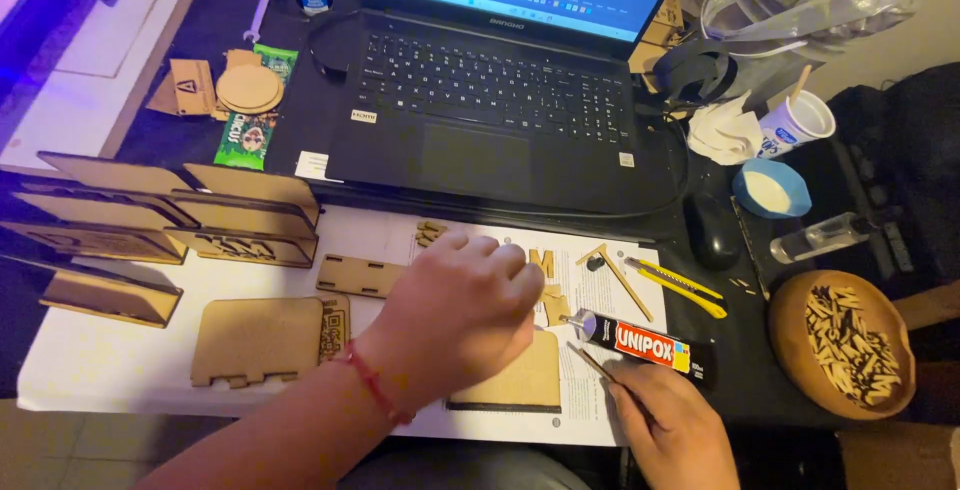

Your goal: Gluing laser-cut wooden letters onto wooden panels to assemble or decorate a box.

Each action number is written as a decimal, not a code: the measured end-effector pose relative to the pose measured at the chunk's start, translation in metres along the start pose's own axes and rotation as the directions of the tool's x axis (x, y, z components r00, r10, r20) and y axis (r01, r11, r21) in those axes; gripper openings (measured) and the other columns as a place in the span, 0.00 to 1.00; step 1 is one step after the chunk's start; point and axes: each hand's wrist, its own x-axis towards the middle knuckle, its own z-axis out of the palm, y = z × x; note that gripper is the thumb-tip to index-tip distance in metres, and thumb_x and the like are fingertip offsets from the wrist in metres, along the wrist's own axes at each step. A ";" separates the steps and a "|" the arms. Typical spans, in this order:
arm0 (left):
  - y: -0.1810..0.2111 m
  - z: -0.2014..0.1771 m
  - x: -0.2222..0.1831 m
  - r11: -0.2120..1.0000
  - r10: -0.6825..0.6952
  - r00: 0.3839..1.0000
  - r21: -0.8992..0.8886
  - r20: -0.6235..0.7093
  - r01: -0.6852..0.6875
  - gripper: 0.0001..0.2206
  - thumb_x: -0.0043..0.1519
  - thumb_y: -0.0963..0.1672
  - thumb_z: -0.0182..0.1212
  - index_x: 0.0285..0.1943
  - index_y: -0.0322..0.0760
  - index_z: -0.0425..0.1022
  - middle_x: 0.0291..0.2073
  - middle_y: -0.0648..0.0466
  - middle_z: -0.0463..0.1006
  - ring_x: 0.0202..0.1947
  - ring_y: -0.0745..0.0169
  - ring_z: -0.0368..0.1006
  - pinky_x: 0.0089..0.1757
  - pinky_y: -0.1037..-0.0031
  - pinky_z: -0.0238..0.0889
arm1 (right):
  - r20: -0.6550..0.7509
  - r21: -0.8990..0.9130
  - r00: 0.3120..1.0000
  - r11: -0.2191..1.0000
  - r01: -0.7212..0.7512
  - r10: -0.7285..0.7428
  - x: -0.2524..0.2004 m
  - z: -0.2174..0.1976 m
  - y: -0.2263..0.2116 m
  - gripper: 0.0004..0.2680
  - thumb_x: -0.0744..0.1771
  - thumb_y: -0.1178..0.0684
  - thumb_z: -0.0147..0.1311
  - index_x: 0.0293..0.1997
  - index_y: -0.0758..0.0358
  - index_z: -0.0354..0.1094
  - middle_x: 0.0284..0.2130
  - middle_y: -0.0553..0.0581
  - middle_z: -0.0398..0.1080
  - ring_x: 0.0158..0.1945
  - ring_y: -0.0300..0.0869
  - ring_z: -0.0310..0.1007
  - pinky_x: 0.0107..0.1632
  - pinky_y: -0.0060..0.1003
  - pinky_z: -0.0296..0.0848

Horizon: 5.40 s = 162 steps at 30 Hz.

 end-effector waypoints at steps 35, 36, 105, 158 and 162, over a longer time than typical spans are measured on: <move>0.000 -0.042 -0.027 0.059 -0.011 0.655 -0.654 0.755 0.754 0.12 0.51 0.47 0.51 0.22 0.33 0.71 0.17 0.48 0.73 0.20 0.64 0.64 0.25 0.75 0.52 | -0.042 -0.069 0.592 0.594 0.802 -0.805 0.081 -0.071 -0.114 0.07 0.66 0.55 0.57 0.44 0.64 0.70 0.38 0.58 0.71 0.35 0.48 0.69 0.37 0.40 0.67; -0.001 -0.042 -0.026 0.054 -0.013 0.652 -0.650 0.758 0.758 0.12 0.51 0.47 0.51 0.22 0.33 0.71 0.17 0.48 0.73 0.20 0.64 0.64 0.25 0.75 0.52 | -0.040 -0.062 0.593 0.595 0.802 -0.804 0.081 -0.068 -0.112 0.07 0.66 0.55 0.57 0.44 0.64 0.70 0.38 0.58 0.71 0.35 0.48 0.69 0.37 0.40 0.67; -0.005 0.026 -0.098 0.986 -0.074 0.990 -0.158 -0.118 0.055 0.29 0.48 0.54 0.73 0.58 0.50 0.72 0.56 0.53 0.72 0.56 0.53 0.68 0.48 0.61 0.60 | 0.048 0.146 0.955 0.948 0.285 -0.294 0.065 0.015 -0.089 0.11 0.64 0.52 0.59 0.50 0.57 0.74 0.39 0.53 0.70 0.42 0.46 0.69 0.47 0.40 0.67; -0.009 0.030 -0.052 0.891 -0.329 0.930 -0.272 0.165 0.364 0.11 0.60 0.48 0.56 0.46 0.41 0.76 0.31 0.56 0.80 0.33 0.47 0.74 0.35 0.53 0.61 | 0.470 0.065 0.869 0.988 0.143 -0.156 0.113 -0.011 -0.093 0.04 0.66 0.45 0.52 0.34 0.45 0.70 0.29 0.40 0.71 0.39 0.39 0.69 0.50 0.41 0.53; -0.001 0.018 -0.057 0.906 -0.285 0.952 -0.293 0.114 0.306 0.17 0.54 0.47 0.57 0.51 0.41 0.77 0.40 0.56 0.81 0.40 0.52 0.75 0.41 0.54 0.61 | 0.344 0.042 0.900 0.962 0.270 -0.267 0.097 -0.014 -0.091 0.12 0.63 0.41 0.58 0.48 0.47 0.73 0.41 0.43 0.76 0.45 0.40 0.72 0.54 0.47 0.51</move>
